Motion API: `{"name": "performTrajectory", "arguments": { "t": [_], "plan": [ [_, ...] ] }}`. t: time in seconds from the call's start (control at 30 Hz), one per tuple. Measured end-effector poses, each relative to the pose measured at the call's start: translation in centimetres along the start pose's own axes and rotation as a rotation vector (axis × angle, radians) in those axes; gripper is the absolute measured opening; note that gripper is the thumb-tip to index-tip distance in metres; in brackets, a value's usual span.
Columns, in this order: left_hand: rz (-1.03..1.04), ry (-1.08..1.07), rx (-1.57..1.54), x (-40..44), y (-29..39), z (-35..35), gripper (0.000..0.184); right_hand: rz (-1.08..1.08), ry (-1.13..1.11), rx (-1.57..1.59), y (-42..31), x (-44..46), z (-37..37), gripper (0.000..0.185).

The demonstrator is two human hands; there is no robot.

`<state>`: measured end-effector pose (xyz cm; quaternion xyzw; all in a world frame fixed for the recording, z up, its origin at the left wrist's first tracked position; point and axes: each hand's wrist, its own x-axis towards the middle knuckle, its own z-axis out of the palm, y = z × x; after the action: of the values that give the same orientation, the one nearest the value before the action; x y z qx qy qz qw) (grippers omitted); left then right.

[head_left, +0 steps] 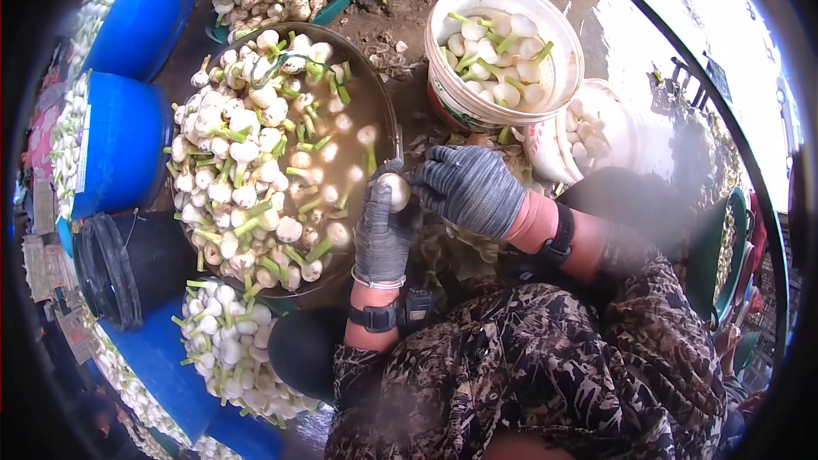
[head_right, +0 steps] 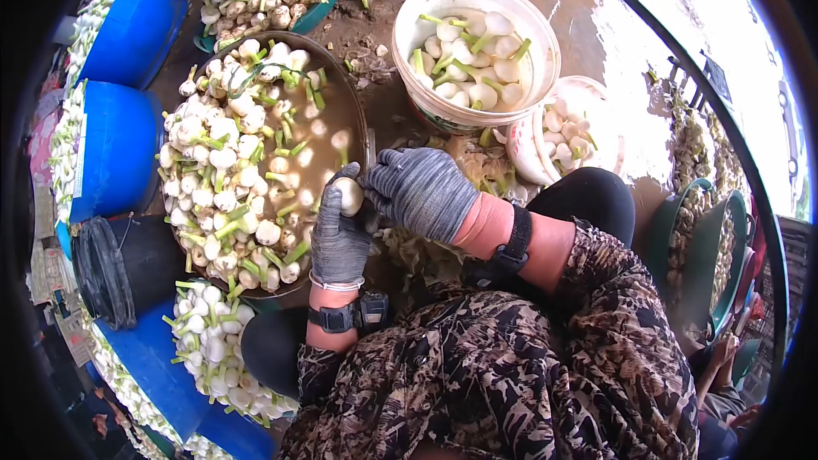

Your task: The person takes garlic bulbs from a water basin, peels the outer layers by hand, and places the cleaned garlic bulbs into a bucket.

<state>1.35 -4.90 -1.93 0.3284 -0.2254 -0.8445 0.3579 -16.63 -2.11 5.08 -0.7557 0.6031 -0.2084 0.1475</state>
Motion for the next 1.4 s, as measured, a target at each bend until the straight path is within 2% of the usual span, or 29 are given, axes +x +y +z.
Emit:
{"name": "performTrajectory", "arguments": {
  "t": [0.13, 0.23, 0.33, 0.4, 0.53, 0.63, 0.67, 0.7, 0.77, 0.83, 0.9, 0.97, 1.0, 1.1, 1.17, 1.23, 1.27, 1.3, 1.37, 1.4],
  "plan": [
    [0.065, 0.141, 0.159, -0.3, -0.7, 1.3, 0.047, 0.019, 0.033, 0.014, -1.2, -0.9, 0.1, 0.025],
    [0.02, 0.121, 0.147, -0.4, -1.5, 0.7, 0.045, 0.06, -0.002, 0.014, -1.9, -1.4, -0.2, 0.028],
    [0.057, 0.086, 0.334, -0.9, -1.0, 0.8, 0.043, 0.094, 0.01, 0.118, -2.1, -1.4, -0.5, 0.024],
    [0.025, 0.005, 0.263, -2.3, 0.6, 3.3, 0.043, 0.236, -0.04, 0.218, -1.7, -1.5, -0.6, 0.02],
    [-0.02, 0.061, 0.206, -3.2, 0.8, 4.3, 0.044, 0.167, 0.023, 0.441, -1.4, -2.1, -1.4, 0.019],
    [0.03, 0.043, 0.424, -3.6, 0.8, 3.2, 0.042, 0.115, 0.117, 0.267, -2.8, -2.8, -0.4, 0.011],
    [0.169, -0.005, 0.404, -3.3, -0.2, 2.4, 0.04, 0.143, 0.084, 0.202, -3.1, -2.8, -0.4, 0.007],
    [0.255, -0.118, 0.47, -2.2, -1.4, 0.9, 0.038, 0.073, 0.069, 0.102, -2.6, -2.8, 0.1, 0.005],
    [0.146, -0.128, 0.469, -2.3, -1.1, 1.5, 0.041, -0.026, 0.179, 0.131, -2.0, -3.0, 0.7, 0.003],
    [0.006, -0.13, 0.441, -3.8, 1.3, 3.9, 0.043, 0.172, 0.073, 0.166, -1.6, -2.9, 0.5, 0.004],
    [0.099, -0.09, 0.342, -2.0, -1.1, 3.0, 0.043, 0.159, 0.057, 0.284, -2.0, -2.4, 0.5, 0.004],
    [0.032, 0.0, 0.217, -2.5, -0.2, 3.5, 0.034, 0.273, -0.011, 0.526, -0.9, -2.3, 1.0, 0.002],
    [0.075, -0.023, 0.179, -1.9, -0.4, 3.2, 0.027, 0.265, -0.082, 0.497, -0.2, -2.2, 0.6, 0.005],
    [0.123, -0.027, 0.246, -2.8, 0.7, 3.3, 0.031, 0.158, -0.091, 0.338, 0.1, -2.0, 1.0, 0.008],
    [0.161, -0.068, 0.261, -2.2, -0.2, 2.4, 0.03, 0.143, -0.165, 0.349, 0.4, -2.1, 1.3, 0.012],
    [0.199, -0.115, 0.282, -1.8, -0.6, 1.9, 0.029, 0.092, -0.112, 0.354, 0.4, -1.9, 1.9, 0.004],
    [0.315, -0.134, 0.385, -1.7, -0.7, 1.9, 0.027, 0.093, -0.133, 0.394, 0.3, -1.6, 2.0, 0.007],
    [0.308, -0.131, 0.44, -1.8, -0.7, 1.8, 0.026, 0.088, -0.14, 0.395, 0.5, -1.4, 2.0, 0.007],
    [0.294, -0.127, 0.548, -2.5, 0.1, 1.9, 0.026, 0.193, -0.229, 0.433, 1.9, -1.0, 2.1, 0.02],
    [0.281, -0.12, 0.509, -2.3, -0.1, 1.9, 0.029, 0.231, -0.259, 0.444, 2.6, -0.9, 2.3, 0.027]
  ]
}}
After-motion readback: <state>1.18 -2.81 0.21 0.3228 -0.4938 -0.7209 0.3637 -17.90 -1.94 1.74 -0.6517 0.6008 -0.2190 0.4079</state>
